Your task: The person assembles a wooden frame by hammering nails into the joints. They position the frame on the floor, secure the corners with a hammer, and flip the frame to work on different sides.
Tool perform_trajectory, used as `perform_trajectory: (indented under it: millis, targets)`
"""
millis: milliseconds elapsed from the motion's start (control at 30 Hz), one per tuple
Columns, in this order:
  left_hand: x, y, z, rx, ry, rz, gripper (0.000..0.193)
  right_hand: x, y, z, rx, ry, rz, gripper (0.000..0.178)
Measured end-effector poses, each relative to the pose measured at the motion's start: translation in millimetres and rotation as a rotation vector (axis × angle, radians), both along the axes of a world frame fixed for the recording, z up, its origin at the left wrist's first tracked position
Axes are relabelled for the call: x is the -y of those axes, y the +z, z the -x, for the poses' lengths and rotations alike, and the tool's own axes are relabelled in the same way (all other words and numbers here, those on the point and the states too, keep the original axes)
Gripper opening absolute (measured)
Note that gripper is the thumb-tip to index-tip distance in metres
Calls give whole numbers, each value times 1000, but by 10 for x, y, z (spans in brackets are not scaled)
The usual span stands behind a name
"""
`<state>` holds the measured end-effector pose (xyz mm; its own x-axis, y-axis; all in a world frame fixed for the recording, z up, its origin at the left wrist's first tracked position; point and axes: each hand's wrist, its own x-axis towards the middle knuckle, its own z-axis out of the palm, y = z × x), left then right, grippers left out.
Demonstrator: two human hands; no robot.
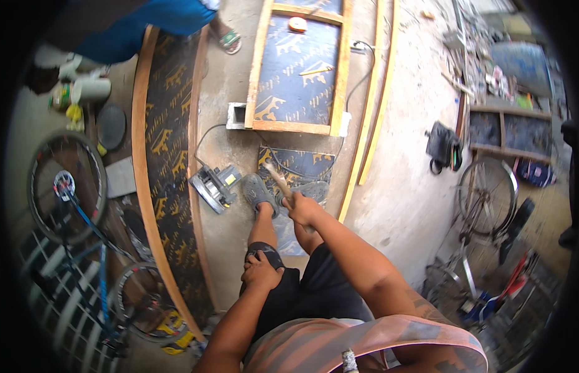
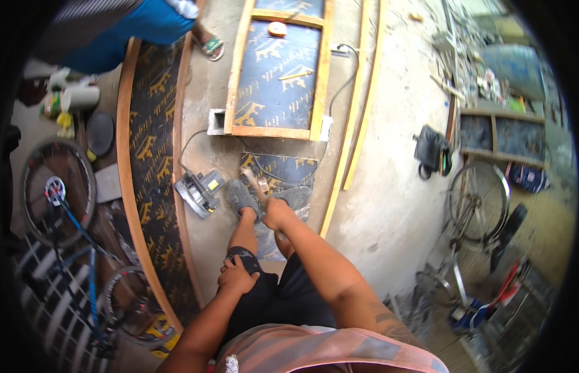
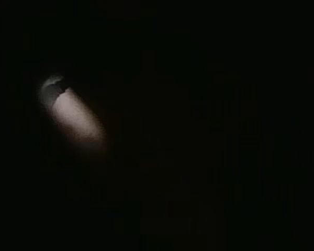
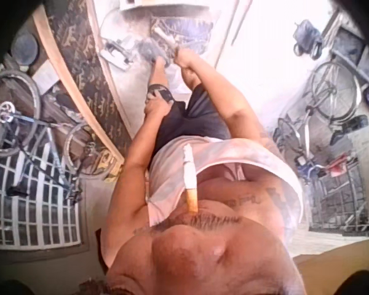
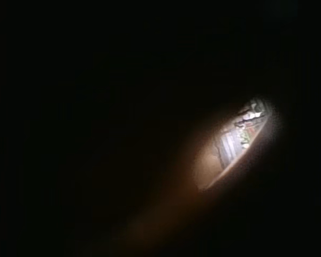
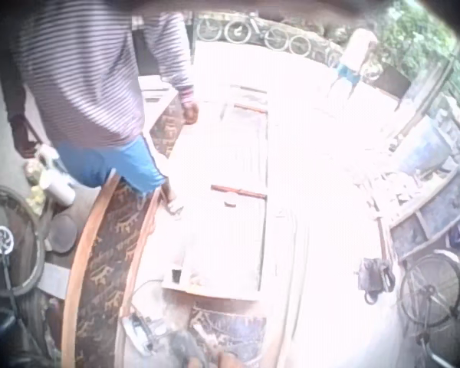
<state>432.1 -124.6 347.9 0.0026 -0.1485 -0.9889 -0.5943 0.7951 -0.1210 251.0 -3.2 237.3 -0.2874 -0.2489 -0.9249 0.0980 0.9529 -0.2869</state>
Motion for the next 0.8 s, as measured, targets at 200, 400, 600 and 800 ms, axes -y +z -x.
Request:
perform_trajectory:
  millis: [200, 400, 600, 800]
  targets:
    - [83, -77, -185, -28, 165, 15, 106, 1376, 230, 1119, -159, 668, 17, 43]
    - [85, -227, -452, -69, 347, 30, 104, 2794, 353, 1727, -468, 1110, -20, 41]
    - [179, -263, -531, -147, 477, -2, 96, 3343, 64, 1722, -384, 1352, -247, 48]
    - [238, -304, -697, -137, 604, -18, 93, 3787, -26, 1469, -366, 1507, -280, 37]
